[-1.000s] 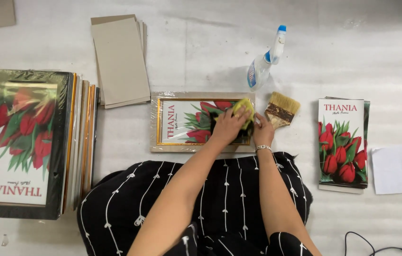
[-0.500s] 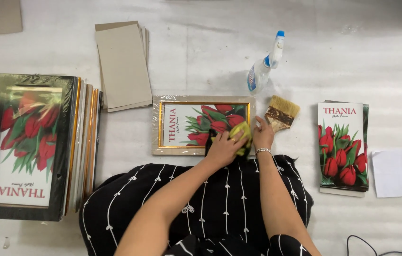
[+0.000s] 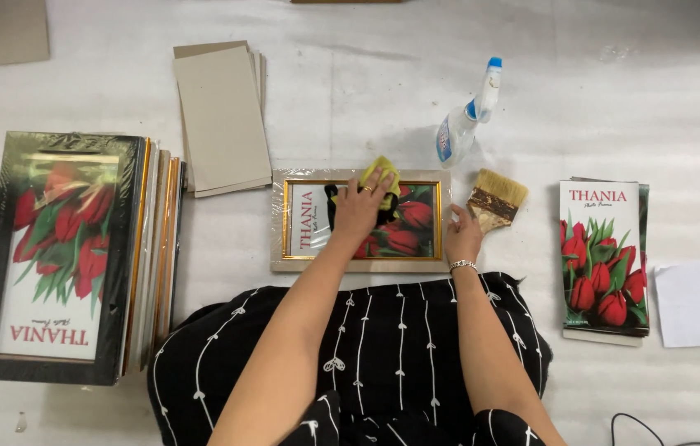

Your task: Cleaning a picture frame using a brush and a cloth

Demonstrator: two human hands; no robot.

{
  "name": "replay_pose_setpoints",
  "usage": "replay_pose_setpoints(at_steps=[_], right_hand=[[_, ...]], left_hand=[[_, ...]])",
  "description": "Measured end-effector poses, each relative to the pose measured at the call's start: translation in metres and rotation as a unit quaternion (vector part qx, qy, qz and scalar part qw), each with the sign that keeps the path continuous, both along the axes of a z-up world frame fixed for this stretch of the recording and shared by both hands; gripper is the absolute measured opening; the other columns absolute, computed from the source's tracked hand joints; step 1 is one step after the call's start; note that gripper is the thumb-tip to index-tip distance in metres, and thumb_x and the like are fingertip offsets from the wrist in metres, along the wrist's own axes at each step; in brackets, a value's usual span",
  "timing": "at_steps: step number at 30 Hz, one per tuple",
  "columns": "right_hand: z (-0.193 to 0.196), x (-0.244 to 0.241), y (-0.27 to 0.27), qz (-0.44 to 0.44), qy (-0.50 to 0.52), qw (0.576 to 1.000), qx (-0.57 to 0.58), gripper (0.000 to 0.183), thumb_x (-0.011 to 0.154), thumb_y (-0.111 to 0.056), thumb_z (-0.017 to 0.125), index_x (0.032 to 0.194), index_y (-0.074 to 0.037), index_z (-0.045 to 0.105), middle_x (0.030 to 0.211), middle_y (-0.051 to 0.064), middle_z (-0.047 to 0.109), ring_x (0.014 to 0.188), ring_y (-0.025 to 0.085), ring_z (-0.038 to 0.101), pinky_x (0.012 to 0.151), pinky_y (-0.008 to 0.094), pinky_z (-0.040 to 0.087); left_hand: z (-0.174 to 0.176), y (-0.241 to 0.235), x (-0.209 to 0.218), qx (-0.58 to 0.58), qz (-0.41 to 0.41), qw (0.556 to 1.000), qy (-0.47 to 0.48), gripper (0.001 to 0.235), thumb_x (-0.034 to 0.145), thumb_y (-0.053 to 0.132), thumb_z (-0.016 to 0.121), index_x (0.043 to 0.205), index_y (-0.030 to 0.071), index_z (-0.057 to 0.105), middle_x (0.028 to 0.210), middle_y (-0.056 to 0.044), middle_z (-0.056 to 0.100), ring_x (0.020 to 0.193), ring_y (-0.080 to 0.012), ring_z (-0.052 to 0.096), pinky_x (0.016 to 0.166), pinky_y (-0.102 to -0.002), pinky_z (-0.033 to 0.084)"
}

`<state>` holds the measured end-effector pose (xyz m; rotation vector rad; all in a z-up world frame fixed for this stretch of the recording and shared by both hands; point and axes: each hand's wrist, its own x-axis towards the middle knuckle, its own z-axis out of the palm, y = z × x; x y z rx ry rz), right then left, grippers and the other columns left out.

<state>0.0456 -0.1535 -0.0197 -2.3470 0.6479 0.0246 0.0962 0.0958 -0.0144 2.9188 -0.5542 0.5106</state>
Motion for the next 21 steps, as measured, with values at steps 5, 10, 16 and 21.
replay_pose_setpoints(at_steps=[5,10,16,21], right_hand=[[-0.004,0.000,-0.001,0.009,-0.015,1.000,-0.001,0.036,0.095,-0.015,0.067,0.128,-0.030,0.070,0.096,0.007,0.061,0.103,0.034,0.067,0.096,0.046,0.053],[-0.010,0.002,-0.003,0.013,-0.019,1.000,-0.001,0.037,0.095,-0.014,0.066,0.129,-0.028,0.069,0.096,0.010,0.060,0.102,0.036,0.067,0.096,0.048,0.053],[0.006,0.001,0.004,0.003,-0.008,1.000,0.005,0.036,0.098,-0.013,0.064,0.131,-0.028,0.069,0.100,0.008,0.060,0.102,0.033,0.067,0.095,0.046,0.053],[0.018,-0.001,0.008,0.000,-0.009,1.000,0.018,0.035,0.101,-0.010,0.061,0.132,-0.025,0.068,0.102,0.007,0.059,0.102,0.031,0.066,0.093,0.045,0.053]], left_hand=[[0.005,0.003,-0.071,-0.002,-0.099,0.993,0.058,0.046,0.092,0.025,0.058,0.138,0.030,0.057,0.138,0.003,0.060,0.108,-0.0360,0.055,0.082,-0.047,0.047],[0.022,0.035,-0.112,-0.003,-0.168,0.985,0.043,0.054,0.089,0.023,0.061,0.142,0.031,0.056,0.148,0.005,0.056,0.110,-0.0361,0.056,0.086,-0.047,0.050],[0.018,0.062,-0.035,0.033,-0.095,0.994,0.035,0.044,0.095,0.026,0.057,0.139,0.031,0.058,0.142,0.003,0.060,0.114,-0.0352,0.059,0.087,-0.048,0.053],[-0.007,0.059,-0.004,0.013,0.033,0.999,0.004,0.062,0.098,0.019,0.056,0.156,0.032,0.040,0.157,-0.002,0.045,0.113,-0.0368,0.056,0.084,-0.047,0.053]])
